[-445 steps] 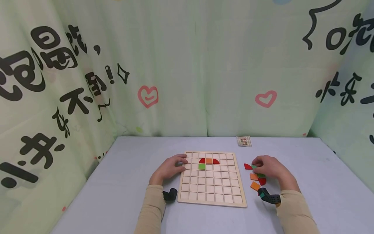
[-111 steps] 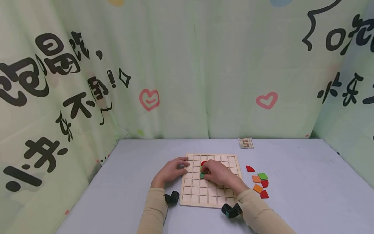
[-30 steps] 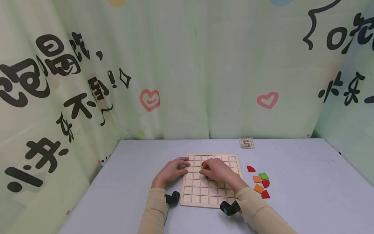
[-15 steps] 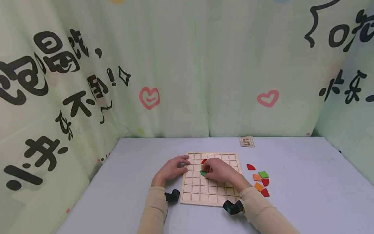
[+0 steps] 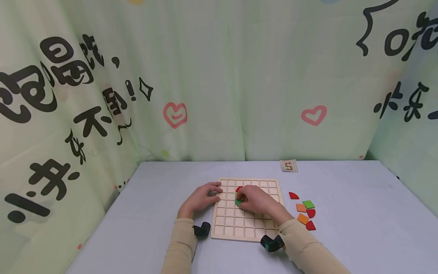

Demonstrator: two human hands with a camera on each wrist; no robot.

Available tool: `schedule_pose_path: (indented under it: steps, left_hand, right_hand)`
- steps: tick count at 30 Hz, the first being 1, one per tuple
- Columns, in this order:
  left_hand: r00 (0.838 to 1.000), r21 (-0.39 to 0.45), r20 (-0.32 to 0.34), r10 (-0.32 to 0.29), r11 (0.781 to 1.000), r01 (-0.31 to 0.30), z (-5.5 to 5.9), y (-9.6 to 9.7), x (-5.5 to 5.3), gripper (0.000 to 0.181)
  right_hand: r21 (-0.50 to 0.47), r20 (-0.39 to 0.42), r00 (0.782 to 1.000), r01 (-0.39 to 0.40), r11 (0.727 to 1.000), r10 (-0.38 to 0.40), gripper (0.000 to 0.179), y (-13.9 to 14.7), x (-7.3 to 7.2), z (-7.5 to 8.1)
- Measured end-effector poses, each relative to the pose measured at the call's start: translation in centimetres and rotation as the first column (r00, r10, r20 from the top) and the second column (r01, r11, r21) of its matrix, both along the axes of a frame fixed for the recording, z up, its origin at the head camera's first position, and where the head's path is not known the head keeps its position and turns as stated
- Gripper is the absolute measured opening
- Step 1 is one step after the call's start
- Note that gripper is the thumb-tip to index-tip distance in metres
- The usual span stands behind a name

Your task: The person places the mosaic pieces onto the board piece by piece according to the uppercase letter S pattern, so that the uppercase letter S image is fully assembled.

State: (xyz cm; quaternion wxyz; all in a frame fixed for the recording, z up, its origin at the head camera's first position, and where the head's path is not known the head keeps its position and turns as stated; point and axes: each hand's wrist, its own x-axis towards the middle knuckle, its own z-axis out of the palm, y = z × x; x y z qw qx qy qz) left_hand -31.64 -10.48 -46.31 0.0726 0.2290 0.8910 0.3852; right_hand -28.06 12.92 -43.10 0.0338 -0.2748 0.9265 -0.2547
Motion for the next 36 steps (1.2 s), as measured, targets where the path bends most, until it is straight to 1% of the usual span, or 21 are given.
schedule_pose_path:
  steps: [10,18,22,26,30,36]
  left_hand:
    - [1.0,-0.003,0.005,0.005,1.0,-0.005,0.12,0.05,-0.06,0.026]
    - [1.0,-0.014,0.003,0.003,1.0,-0.003,-0.12,0.02,-0.12,0.025]
    - [1.0,-0.019,-0.009,-0.003,1.0,0.003,-0.11,0.0,-0.08,0.026]
    - [1.0,-0.021,-0.001,0.005,1.0,-0.005,-0.06,0.06,-0.05,0.026]
    - [1.0,-0.02,0.016,0.015,1.0,-0.015,-0.01,0.14,-0.03,0.027]
    - [1.0,-0.021,0.017,0.017,1.0,-0.017,0.07,0.16,-0.01,0.026]
  right_hand:
    - [0.011,0.009,1.0,0.011,1.0,-0.011,0.01,-0.13,-0.1,-0.16]
    - [-0.005,-0.014,0.999,0.045,0.999,-0.045,0.011,-0.03,0.0,-0.34]
    - [-0.015,-0.02,0.999,0.045,0.999,-0.045,0.009,-0.02,0.14,-0.28]
    - [-0.02,-0.034,0.998,0.043,0.999,-0.044,0.007,-0.03,0.27,-0.27]
    - [-0.02,-0.037,0.997,0.063,0.998,-0.063,0.007,-0.08,0.26,-0.39]
    - [-0.027,-0.031,0.996,0.084,0.996,-0.085,0.006,-0.23,0.18,-0.62]
